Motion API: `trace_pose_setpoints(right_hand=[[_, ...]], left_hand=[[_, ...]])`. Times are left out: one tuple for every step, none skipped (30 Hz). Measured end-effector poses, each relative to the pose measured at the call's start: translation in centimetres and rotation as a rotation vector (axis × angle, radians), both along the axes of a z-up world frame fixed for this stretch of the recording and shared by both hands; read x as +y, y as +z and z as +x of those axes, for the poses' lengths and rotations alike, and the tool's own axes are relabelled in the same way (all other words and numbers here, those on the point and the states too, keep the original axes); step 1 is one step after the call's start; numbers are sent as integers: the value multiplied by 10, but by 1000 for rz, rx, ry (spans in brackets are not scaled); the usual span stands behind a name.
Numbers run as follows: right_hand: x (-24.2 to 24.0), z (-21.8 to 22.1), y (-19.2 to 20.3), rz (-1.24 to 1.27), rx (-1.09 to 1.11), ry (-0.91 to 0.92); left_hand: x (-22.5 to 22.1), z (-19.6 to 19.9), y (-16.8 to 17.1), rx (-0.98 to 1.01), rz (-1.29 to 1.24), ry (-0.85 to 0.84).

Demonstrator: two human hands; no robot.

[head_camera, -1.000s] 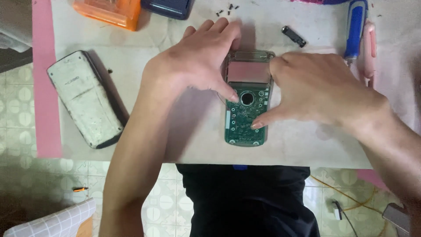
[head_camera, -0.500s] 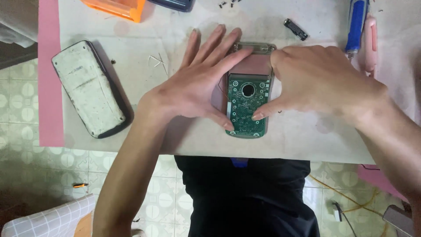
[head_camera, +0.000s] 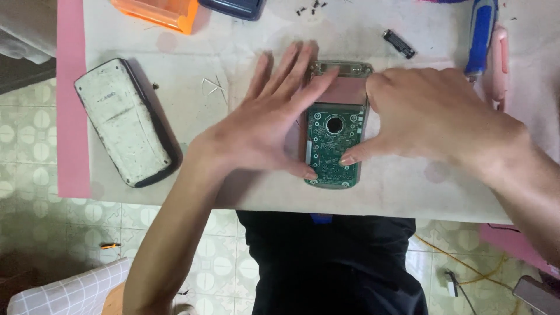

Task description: Disassembling a scientific calculator by removing screws and the back cover, then removing the circuit board to clean the rubber keypad with a small tool.

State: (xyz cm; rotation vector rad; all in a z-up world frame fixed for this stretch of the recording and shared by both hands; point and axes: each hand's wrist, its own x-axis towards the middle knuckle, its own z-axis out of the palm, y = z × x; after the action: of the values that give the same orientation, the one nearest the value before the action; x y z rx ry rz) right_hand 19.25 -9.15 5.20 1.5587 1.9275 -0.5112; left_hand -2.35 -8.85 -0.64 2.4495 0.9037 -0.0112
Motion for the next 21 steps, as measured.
trace_pose_setpoints(right_hand=[[-2,1,-2,2,-1,-4],[-4,2,-3,25,-19,48],[-6,3,-4,49,-35,99],[-9,6,-5,53,-35,94],[-13,9,-7,131,-62,160],[-18,12,-9,210,-89,226],[-22,16,-13,210,-88,224],[-26,19,-18,247,-81,243],[-30,23,-22,286,-77,263],[-29,25,-25,288,-80,263],[-30,27,-28,278,-45,206],[-30,28,-32,269,-10,149],[-29,26,-30,273,-12,147],[-29,24,-28,204,29,52],[-28,23,-25,138,71,-45],[-28,23,-26,144,70,-48],[-28,24,-26,146,99,-68],[-28,25,-26,148,128,-87],[-28,27,-29,154,131,-90],[-28,28,-31,165,149,-88],[-28,30,-33,174,165,-86]], left_hand=[[-13,-4,-2,-1,2,-4],[-27,-8,-3,-92,80,-18],[-39,-12,-4,-182,159,-33],[-49,-9,-2,-181,161,-39],[-62,-6,0,-73,283,-68],[-75,-4,1,35,405,-97],[-82,-4,-3,36,406,-99],[-89,-5,-7,43,519,-74],[-95,-5,-12,47,635,-47],[-96,-5,-12,45,638,-47],[-98,-5,-13,23,651,-53],[-99,-6,-13,1,665,-59],[-102,-8,-14,-1,669,-60],[-104,-10,-15,9,664,-49],[-106,-11,-15,19,661,-40],[-107,-14,-13,17,667,-44],[-107,-16,-12,38,681,-49],[-108,-19,-10,59,695,-53],[-108,-20,-10,61,701,-57],[-108,-21,-10,46,687,-50],[-109,-22,-10,29,672,-42]])
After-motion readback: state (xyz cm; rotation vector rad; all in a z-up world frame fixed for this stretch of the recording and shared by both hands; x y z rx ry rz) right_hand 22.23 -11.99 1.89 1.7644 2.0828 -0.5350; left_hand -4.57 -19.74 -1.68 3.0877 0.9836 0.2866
